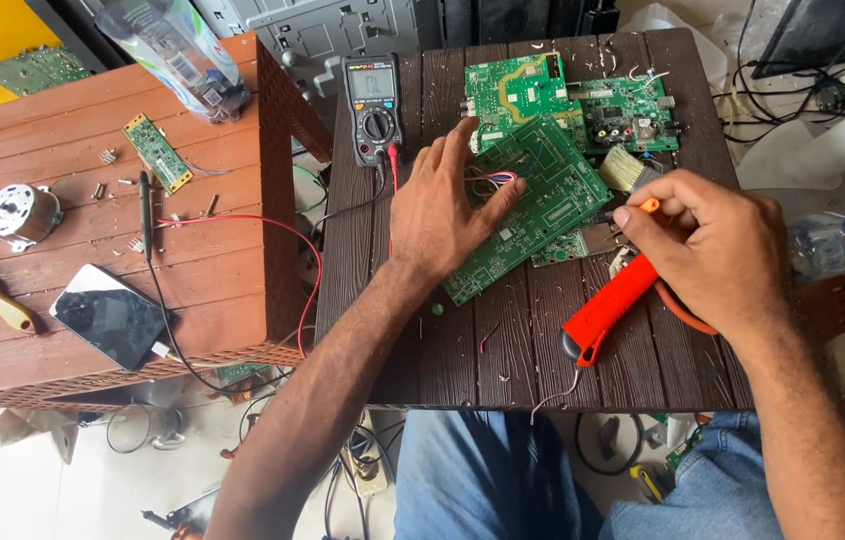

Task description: Testing electronic components on a circuit board using a multimeter and a small hand tool on a low repair bench.

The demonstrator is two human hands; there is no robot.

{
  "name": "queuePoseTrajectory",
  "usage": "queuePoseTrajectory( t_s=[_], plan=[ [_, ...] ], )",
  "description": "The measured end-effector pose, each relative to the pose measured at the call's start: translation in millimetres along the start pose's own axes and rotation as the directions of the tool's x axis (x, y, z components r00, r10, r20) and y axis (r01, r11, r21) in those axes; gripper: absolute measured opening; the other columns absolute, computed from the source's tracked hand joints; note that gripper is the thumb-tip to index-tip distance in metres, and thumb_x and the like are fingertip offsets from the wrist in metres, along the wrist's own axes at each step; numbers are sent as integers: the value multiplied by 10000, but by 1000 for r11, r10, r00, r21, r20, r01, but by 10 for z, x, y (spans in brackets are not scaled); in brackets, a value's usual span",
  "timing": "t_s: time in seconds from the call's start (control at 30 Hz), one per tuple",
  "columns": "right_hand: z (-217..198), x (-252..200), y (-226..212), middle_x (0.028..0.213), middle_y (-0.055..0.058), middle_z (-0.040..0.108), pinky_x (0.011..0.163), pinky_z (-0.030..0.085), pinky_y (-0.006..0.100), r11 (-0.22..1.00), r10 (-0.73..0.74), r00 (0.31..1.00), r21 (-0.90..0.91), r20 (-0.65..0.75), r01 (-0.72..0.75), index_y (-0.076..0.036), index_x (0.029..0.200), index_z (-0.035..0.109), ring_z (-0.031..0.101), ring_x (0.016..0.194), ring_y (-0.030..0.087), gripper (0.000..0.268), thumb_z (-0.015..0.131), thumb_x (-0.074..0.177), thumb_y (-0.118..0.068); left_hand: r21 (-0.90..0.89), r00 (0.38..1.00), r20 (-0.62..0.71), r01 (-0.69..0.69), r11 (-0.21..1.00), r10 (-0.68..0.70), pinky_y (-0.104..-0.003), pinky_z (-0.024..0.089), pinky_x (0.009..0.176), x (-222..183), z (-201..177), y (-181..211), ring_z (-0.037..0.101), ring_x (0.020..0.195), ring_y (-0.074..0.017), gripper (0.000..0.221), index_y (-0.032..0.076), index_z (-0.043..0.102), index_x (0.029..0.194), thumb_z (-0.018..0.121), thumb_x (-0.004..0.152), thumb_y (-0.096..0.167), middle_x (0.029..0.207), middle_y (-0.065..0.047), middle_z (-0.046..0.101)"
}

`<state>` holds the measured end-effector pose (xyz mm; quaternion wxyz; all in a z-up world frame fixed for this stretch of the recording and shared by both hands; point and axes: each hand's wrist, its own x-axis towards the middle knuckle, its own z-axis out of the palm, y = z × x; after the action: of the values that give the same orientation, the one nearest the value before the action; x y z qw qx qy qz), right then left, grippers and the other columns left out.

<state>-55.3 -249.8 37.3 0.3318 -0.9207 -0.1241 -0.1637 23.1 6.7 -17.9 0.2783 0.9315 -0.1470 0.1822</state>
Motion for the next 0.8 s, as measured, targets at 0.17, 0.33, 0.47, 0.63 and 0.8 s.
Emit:
queuePoseTrajectory(
  t_s=[0.17, 0.33, 0.47, 0.63, 0.8],
  plan=[
    [23, 15, 40, 617, 38, 629, 446, 340, 300, 994, 95, 993, -61, 69, -91, -63, 1046, 753, 507, 477, 148, 117, 742, 983, -160, -8, 1000, 14, -22, 1000, 22, -411, 612, 747, 1, -15, 7, 653, 1059, -258, 862, 46, 413, 1489, 535, 931, 690, 1200, -144, 645],
    [14, -20, 81, 664, 47, 655, 502, 380, 289, 993, 120, 984, -2, 131, -121, -41, 1032, 751, 508, 525, 145, 109, 721, 969, -126, -29, 999, 13, -29, 999, 29, -371, 597, 676, -2, -18, -22, 633, 934, -219, 840, 53, 439, 1463, 539, 929, 694, 1015, -93, 608],
    [20, -62, 171, 634, 44, 608, 462, 319, 274, 997, 71, 993, 34, 96, -74, -10, 1054, 745, 435, 491, 131, 111, 723, 968, -77, -24, 999, 23, -27, 999, 28, -408, 624, 692, 2, -29, -11, 661, 969, -246, 826, 42, 451, 1454, 559, 929, 671, 1070, -130, 632],
    [28, -84, 231, 599, 35, 589, 440, 287, 273, 998, 48, 995, 28, 86, -51, -13, 1041, 746, 404, 464, 122, 97, 743, 955, -57, -44, 999, 35, -17, 999, 18, -430, 620, 751, -3, -66, 14, 665, 1002, -247, 811, 50, 454, 1461, 562, 932, 656, 1095, -127, 640],
    [31, -91, 249, 588, 41, 574, 433, 278, 280, 999, 41, 995, 0, 90, -41, -17, 1042, 741, 400, 450, 128, 94, 747, 959, -60, -91, 999, 47, -9, 996, 13, -435, 619, 817, -5, -110, 42, 664, 1070, -242, 769, 70, 460, 1442, 529, 941, 649, 1145, -113, 634]
  ],
)
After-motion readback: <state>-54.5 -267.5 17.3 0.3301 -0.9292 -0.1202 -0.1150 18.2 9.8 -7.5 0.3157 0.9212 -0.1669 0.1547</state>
